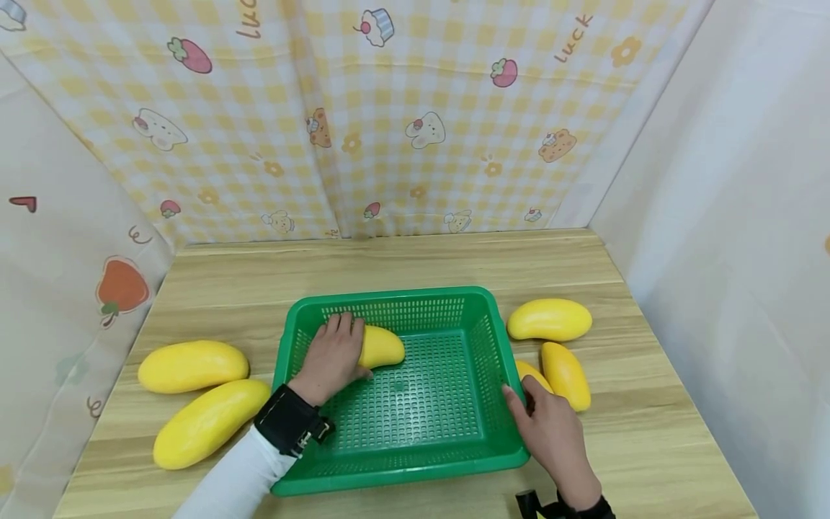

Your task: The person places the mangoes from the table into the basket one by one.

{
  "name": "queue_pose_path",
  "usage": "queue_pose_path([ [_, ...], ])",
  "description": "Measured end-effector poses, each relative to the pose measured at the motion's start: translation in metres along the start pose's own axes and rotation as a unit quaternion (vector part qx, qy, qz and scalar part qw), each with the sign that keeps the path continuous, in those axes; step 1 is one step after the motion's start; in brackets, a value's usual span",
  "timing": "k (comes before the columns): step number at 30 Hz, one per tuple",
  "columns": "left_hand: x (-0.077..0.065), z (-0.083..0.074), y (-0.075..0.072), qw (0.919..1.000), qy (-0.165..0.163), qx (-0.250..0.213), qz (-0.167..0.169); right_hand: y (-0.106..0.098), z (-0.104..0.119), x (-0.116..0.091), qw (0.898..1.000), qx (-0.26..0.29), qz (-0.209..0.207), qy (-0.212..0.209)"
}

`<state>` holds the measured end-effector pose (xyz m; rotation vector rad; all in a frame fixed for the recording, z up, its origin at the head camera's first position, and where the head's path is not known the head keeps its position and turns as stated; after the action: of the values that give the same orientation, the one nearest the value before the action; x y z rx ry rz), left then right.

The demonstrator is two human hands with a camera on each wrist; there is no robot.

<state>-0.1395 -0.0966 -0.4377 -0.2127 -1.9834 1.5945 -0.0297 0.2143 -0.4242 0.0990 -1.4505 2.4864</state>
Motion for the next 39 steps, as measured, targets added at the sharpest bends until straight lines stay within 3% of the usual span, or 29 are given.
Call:
queue_pose_path([
  [13, 0.000, -0.001, -0.008, 0.9982, -0.006, -0.055, -0.023, 0.002, -0.001, -0.001, 1.000, 0.002, 0.000, 0.000],
  [18, -0.002, -0.001, -0.014, 0.9965, -0.019, -0.080, -0.013, 0.001, -0.001, -0.001, 1.000, 0.005, 0.006, 0.002],
  [23, -0.002, 0.005, -0.028, 0.9956, -0.040, -0.085, -0.008, 0.002, -0.003, 0.001, 1.000, 0.008, 0.001, -0.002],
  [30, -0.006, 0.015, -0.055, 0.9921, -0.055, -0.104, -0.043, -0.001, -0.004, 0.002, 1.000, 0.008, -0.008, -0.005],
  [39, -0.033, 0.041, -0.082, 0.9867, -0.081, -0.092, -0.107, 0.000, -0.002, 0.002, 1.000, 0.000, -0.002, -0.009],
])
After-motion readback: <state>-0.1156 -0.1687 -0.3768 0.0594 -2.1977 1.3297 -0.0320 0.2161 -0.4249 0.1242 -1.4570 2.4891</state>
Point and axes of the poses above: each hand's wrist, its own x-axis towards the middle knuckle, its own y-axis out of the palm, z = x × y, the point moved 3 cm from there along x, towards the middle knuckle, and after that the axes turned 10 degrees about -z, right-handed, at the moved point
